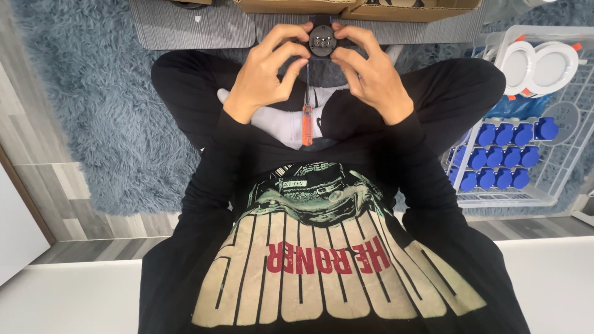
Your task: Assembling plastic electrical boxes by fitting components together and tightening screws with a screwdriver.
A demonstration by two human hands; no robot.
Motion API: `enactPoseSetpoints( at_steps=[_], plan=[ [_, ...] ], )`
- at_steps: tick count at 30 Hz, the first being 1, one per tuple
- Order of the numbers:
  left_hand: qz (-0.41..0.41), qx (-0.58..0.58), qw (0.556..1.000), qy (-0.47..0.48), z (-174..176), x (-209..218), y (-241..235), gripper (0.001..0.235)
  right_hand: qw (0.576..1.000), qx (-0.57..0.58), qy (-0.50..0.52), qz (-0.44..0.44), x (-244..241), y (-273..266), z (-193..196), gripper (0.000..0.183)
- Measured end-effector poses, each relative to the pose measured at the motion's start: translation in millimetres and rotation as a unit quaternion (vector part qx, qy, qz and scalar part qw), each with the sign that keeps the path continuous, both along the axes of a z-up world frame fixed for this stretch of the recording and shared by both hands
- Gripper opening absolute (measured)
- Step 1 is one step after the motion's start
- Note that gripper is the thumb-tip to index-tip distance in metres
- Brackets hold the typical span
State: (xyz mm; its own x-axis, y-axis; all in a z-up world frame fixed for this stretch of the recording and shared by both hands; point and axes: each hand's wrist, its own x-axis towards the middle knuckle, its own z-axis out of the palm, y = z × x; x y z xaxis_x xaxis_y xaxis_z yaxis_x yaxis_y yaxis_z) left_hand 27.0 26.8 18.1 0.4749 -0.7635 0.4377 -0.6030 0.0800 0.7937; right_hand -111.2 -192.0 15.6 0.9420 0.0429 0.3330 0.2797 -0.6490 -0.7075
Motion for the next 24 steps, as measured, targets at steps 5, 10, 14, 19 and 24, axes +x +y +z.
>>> enactPoseSetpoints(
  at_steps=[5, 10, 14, 19, 24],
  plan=[
    [0.039, 0.052, 0.997, 0.050, -12.1, -6.8, -1.8, 0.056, 0.999, -0.039, -0.005, 0.004, -0.8, -2.1, 0.7, 0.022],
    [0.077, 0.043, 0.995, 0.055, -21.4, -12.5, -11.2, 0.062, 0.999, -0.046, -0.011, 0.005, -0.3, 0.0, 5.4, 0.022],
    [0.076, 0.028, 0.995, 0.064, -21.3, -13.5, -12.9, 0.061, 0.997, -0.076, -0.010, 0.003, -0.8, 0.2, 13.3, 0.022],
    [0.082, 0.030, 0.993, 0.076, -14.2, -18.0, -10.1, 0.063, 0.991, -0.130, -0.031, 0.019, 4.5, -3.5, 40.3, 0.022],
    [0.098, 0.033, 0.992, 0.067, -17.1, -26.0, 3.9, 0.069, 0.988, -0.103, -0.110, 0.036, 25.6, -76.5, 66.4, 0.015]
  ],
)
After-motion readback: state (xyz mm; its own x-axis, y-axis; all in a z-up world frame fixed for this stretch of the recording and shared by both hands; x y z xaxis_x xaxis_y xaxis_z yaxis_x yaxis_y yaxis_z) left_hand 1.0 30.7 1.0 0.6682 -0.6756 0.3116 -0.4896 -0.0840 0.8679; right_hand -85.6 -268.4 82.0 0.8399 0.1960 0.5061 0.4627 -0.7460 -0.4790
